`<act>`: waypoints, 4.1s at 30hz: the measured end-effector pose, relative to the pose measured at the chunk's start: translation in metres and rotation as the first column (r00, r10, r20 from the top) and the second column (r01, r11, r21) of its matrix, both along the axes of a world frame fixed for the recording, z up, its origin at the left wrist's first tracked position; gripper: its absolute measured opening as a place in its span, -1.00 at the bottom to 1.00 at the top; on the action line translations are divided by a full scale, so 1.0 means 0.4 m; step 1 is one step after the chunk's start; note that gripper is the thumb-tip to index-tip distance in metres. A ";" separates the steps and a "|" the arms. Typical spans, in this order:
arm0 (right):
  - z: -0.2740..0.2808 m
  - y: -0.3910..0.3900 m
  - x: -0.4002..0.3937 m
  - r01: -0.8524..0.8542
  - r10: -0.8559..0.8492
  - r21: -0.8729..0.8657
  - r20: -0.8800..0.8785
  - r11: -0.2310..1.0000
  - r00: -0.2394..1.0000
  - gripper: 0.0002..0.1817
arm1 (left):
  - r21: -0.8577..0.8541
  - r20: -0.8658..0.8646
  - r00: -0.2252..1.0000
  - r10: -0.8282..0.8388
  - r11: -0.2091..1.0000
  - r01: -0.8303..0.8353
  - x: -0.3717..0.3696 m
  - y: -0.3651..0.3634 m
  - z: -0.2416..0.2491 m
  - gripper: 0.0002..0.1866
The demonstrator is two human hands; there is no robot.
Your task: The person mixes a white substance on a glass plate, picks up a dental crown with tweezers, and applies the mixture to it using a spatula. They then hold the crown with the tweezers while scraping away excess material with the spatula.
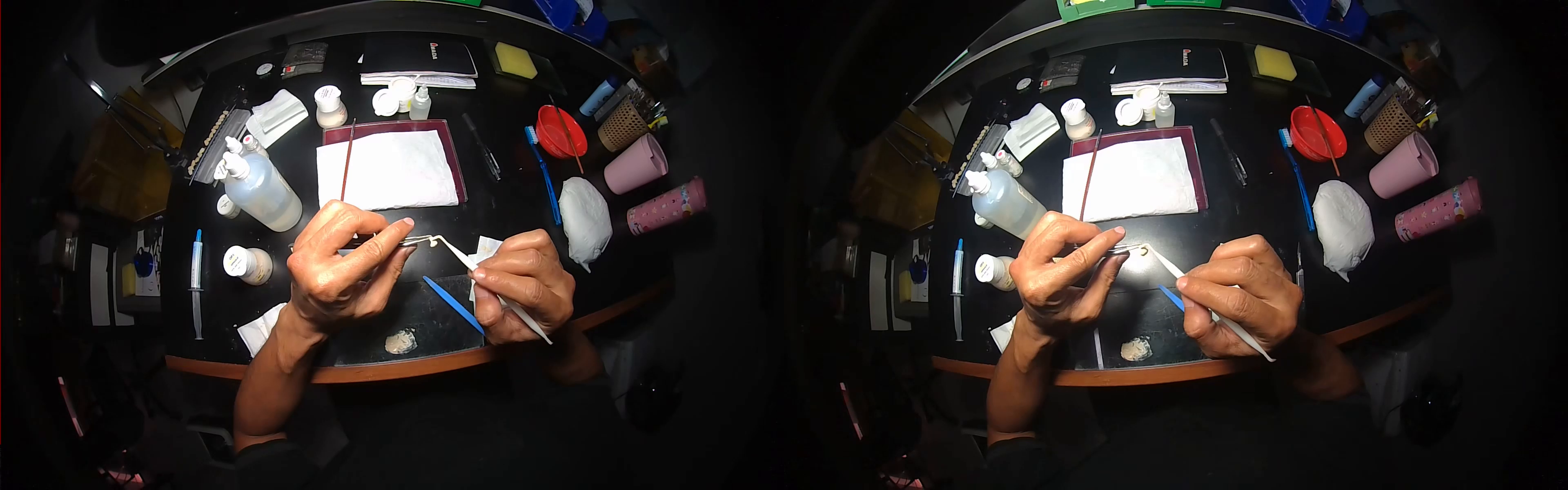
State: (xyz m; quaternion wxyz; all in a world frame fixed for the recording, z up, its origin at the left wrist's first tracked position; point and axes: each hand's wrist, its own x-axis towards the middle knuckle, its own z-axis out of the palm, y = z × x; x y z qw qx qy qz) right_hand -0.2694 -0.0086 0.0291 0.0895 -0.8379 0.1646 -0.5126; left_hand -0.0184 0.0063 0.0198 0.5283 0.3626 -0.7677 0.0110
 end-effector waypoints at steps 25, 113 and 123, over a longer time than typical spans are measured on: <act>0.003 0.005 -0.009 0.021 -0.020 -0.010 0.052 1.000 0.998 -0.72 | 0.216 -0.116 0.993 -0.036 0.975 0.060 -0.003 0.006 -0.005 -0.73; -0.010 0.003 0.031 0.048 -0.045 -0.068 0.053 0.996 0.998 -0.77 | 0.706 -0.641 0.766 0.051 0.430 0.562 0.005 0.029 0.021 -0.70; -0.020 0.010 0.022 0.035 -0.035 0.001 -0.011 0.999 0.999 -0.70 | 0.695 -0.652 0.758 0.023 0.419 0.584 0.000 0.035 0.014 -0.71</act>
